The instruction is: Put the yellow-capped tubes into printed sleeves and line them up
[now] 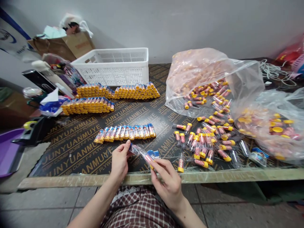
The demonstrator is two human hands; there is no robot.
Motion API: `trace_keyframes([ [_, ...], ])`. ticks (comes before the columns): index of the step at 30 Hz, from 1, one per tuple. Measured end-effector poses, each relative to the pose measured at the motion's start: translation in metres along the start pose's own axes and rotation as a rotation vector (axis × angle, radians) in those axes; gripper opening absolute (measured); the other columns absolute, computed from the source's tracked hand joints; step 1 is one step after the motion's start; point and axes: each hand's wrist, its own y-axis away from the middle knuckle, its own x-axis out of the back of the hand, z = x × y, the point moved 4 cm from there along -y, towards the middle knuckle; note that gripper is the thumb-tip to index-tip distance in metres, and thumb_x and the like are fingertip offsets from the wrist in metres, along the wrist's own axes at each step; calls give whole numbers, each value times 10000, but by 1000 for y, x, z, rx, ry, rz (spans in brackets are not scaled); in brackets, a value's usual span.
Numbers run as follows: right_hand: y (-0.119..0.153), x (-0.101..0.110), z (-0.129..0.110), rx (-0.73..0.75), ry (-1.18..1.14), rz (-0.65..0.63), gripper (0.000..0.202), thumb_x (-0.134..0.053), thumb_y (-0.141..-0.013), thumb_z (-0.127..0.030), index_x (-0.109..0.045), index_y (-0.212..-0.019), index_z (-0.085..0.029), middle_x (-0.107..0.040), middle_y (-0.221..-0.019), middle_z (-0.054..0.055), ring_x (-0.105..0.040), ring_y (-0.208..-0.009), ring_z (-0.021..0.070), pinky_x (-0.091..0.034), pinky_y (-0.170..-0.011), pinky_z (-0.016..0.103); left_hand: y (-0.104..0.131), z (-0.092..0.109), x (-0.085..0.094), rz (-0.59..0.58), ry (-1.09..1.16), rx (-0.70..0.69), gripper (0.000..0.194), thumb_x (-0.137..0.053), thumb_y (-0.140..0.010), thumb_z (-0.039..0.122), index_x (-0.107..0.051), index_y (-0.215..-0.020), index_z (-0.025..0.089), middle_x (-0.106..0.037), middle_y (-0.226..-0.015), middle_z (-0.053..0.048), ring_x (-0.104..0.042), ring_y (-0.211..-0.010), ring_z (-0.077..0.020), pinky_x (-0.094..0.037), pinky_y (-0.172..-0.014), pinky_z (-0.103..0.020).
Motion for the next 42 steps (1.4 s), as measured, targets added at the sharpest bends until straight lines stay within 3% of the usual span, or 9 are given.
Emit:
trace_keyframes([
  [3, 2, -3, 1, -19, -35, -23, 519, -571, -775, 9, -578, -1220, -258, -622, -1014, 75, -627, -915, 172, -563, -776, 300, 5, 1, -4, -53, -34, -26, 383, -734, -628, 486, -596, -574, 132, -545, -554, 33, -465, -513, -69, -395, -506, -184],
  [9, 5, -6, 11, -124, -102, -66, 468, -523, -819, -32, -592, -1214, -274, -616, -1063, 84, -625, -958, 192, -556, -810, 328, 20, 5, -20, -227, 146, 211, 358, -818, -554, 317, -619, -801, 148, -638, -686, 8, -585, -601, -107, -502, -613, -243],
  [14, 6, -9, 18, -116, -114, -104, 519, -514, -807, -35, -553, -1250, -303, -585, -994, 64, -616, -904, 173, -555, -773, 307, 27, 6, -23, -354, 91, 312, 392, -833, -537, 276, -637, -840, 124, -671, -708, -26, -611, -601, -117, -505, -603, -245],
  [18, 4, -10, 25, -153, -138, -183, 764, -569, -700, -69, -345, -1397, -288, -402, -1325, 113, -483, -1186, 267, -481, -949, 447, 39, 0, -28, -522, -15, 402, 363, -827, -548, 306, -677, -787, 76, -684, -719, -76, -613, -610, -125, -489, -605, -241],
  [21, 3, -13, 27, -184, -288, -331, 873, -534, -628, -55, -248, -1429, -252, -228, -1483, 114, -324, -1335, 310, -394, -1039, 499, 45, -4, -30, -558, -68, 445, 366, -837, -527, 299, -694, -785, 83, -679, -695, -62, -594, -581, -107, -464, -581, -221],
  [24, 4, -13, 29, -210, -385, -398, 888, -494, -595, -40, -246, -1424, -239, -359, -1428, 107, -404, -1296, 273, -404, -1044, 451, 49, -5, -32, -585, -96, 478, 358, -841, -516, 292, -701, -779, 94, -671, -679, -51, -586, -564, -104, -447, -561, -213],
  [27, 5, -12, 30, -207, -395, -372, 875, -489, -582, -43, -277, -1408, -236, -445, -1364, 103, -469, -1245, 259, -419, -1035, 426, 50, -6, -34, -592, -109, 479, 345, -840, -518, 286, -704, -776, 103, -667, -680, -46, -584, -561, -101, -422, -534, -197],
  [35, 3, -11, 30, -198, -401, -323, 872, -482, -569, -57, -281, -1401, -221, -462, -1355, 109, -487, -1231, 264, -434, -1025, 421, 50, -6, -36, -571, -138, 473, 356, -837, -519, 291, -703, -795, 111, -675, -688, -54, -591, -559, -107, -434, -550, -208],
  [42, -1, -10, 35, -230, -429, -323, 871, -520, -616, -83, -230, -1422, -238, -372, -1422, 106, -435, -1274, 265, -399, -1052, 437, 43, -3, -43, -587, -157, 425, 346, -824, -530, 320, -668, -760, 113, -666, -660, -47, -590, -555, -120, -443, -555, -230],
])
